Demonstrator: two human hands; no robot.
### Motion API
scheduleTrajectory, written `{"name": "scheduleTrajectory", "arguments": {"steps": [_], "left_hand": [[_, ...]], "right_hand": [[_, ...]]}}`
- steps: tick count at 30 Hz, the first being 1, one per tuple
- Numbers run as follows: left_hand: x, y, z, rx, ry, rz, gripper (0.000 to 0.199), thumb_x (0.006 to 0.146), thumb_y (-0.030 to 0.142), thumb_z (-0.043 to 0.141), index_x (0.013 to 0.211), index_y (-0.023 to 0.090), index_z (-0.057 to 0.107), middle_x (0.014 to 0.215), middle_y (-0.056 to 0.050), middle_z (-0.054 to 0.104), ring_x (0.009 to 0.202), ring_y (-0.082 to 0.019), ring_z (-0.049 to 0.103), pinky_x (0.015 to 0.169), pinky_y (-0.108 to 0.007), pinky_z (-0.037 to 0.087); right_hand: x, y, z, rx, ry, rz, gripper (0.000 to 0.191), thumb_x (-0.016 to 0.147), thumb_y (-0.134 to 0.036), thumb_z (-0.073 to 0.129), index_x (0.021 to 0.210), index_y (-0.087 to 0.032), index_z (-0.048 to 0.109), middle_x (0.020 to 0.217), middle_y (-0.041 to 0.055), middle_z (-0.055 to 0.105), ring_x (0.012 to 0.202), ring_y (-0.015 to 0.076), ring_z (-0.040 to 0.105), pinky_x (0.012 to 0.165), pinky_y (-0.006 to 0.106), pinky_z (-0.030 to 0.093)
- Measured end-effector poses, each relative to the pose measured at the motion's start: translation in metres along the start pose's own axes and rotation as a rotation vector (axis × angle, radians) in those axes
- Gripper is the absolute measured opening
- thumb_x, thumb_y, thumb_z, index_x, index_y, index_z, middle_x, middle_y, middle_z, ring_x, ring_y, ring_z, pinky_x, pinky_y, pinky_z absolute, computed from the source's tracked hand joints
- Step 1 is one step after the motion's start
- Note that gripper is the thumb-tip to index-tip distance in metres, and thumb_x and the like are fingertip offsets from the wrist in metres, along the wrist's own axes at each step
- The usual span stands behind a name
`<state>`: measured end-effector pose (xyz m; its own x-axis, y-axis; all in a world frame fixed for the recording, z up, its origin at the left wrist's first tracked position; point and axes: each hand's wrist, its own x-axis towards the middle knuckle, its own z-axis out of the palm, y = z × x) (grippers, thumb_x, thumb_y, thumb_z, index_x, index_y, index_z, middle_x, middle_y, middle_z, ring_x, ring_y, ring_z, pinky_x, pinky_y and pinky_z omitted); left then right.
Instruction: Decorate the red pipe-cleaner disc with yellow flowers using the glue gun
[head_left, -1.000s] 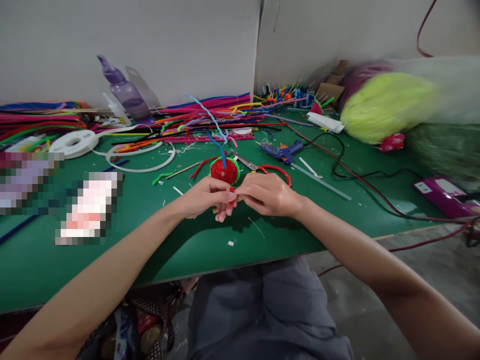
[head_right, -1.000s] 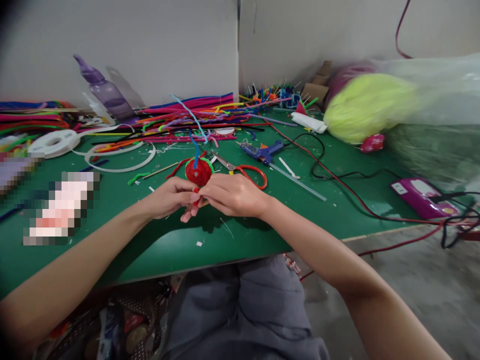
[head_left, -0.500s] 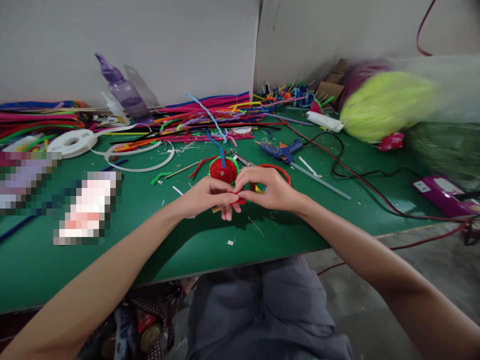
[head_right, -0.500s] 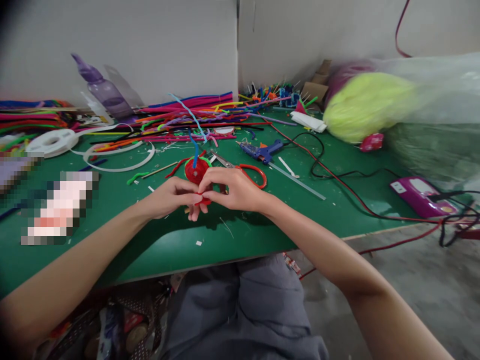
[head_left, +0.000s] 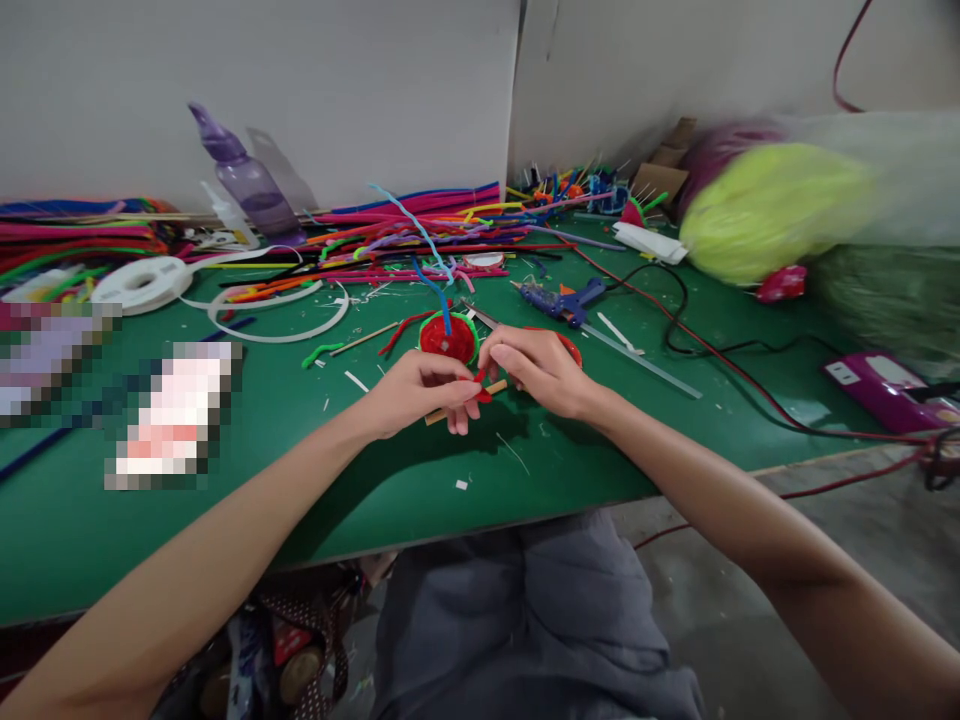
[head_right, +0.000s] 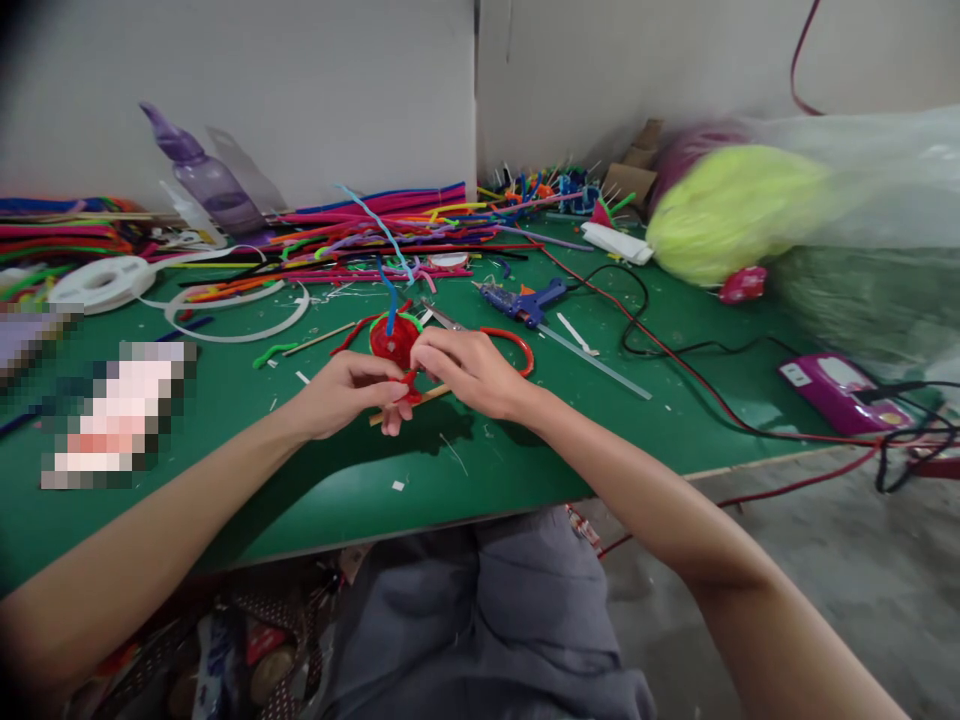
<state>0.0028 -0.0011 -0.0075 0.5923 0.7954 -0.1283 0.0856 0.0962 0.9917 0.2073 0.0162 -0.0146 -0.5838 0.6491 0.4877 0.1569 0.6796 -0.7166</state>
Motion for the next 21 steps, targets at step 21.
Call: {"name": "scheduleTrajectory", "arguments": {"steps": [21], "left_hand": [[-0.002,-0.004,0.007,0.386,0.134,0.135,0.025,0.084,0.037,0.066,0.073,0.014,0.065,0.061,-0.001,0.069,0.053,-0.011,0.065,0.051,-0.017,0.051]], "right_hand": [[0.006,-0.008,0.001,0.122,-0.179,0.272,0.021,0.088,-0.02,0.045,0.067,-0.017,0.049,0.056,-0.005,0.049,0.053,0.0073,0.044,0.054,0.021,0.033]]}}
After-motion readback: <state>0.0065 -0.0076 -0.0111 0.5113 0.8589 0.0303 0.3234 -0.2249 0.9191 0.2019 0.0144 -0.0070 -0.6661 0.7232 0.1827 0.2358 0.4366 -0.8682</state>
